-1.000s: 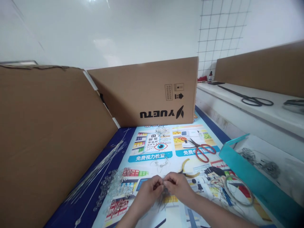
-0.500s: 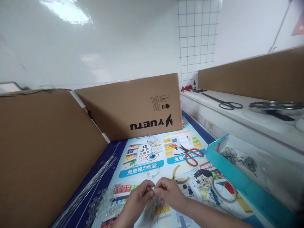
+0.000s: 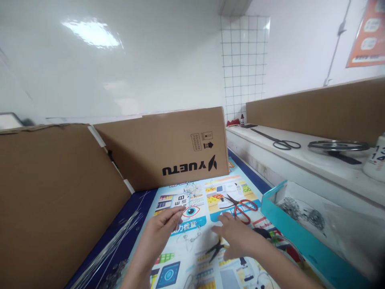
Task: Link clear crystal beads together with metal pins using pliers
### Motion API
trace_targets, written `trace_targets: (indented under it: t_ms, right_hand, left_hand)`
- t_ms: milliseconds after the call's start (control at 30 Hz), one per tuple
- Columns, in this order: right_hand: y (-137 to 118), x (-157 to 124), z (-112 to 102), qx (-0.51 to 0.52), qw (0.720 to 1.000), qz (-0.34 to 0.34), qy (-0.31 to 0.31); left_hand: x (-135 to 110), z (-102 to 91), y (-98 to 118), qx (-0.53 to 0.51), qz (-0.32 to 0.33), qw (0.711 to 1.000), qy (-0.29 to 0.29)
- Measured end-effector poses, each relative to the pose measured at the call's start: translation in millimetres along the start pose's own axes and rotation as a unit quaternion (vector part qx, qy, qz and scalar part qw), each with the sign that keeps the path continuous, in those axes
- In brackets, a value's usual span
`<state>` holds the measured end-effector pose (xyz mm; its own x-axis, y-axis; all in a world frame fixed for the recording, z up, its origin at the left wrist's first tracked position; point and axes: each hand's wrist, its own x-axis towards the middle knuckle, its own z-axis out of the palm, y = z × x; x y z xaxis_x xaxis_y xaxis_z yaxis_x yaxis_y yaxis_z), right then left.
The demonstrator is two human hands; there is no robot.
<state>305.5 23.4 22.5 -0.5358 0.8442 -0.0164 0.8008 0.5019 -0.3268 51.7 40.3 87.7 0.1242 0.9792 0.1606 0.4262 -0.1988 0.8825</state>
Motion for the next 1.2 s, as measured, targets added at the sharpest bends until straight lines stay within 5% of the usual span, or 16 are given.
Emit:
trace_targets:
  t_ms: [133, 567, 1033, 1200]
  right_hand:
    - [14.4, 5.6, 14.7, -0.058, 0.995, 0.032, -0.081]
    - [18.6, 7.6, 17.4, -0.096, 0.994, -0.023, -0.049]
    - [17.7, 6.0, 12.7, -0.108, 0.991, 0.063, -0.052]
    - [26.5, -0.9, -4.5, -0.016, 0.991, 0.107, -0.079]
  left_hand:
    - [3.3, -5.4, -10.5, -0.004, -0.023, 1.000, -0.006]
    - [14.2, -17.5, -32.8, 0.089, 0.002, 0.996, 0.026]
    - [19.5, -13.5, -40.3, 0.173, 0.050, 0.983, 0.031]
    - [19.5, -2.0, -36.7, 0.182, 0.076, 0.980, 0.021]
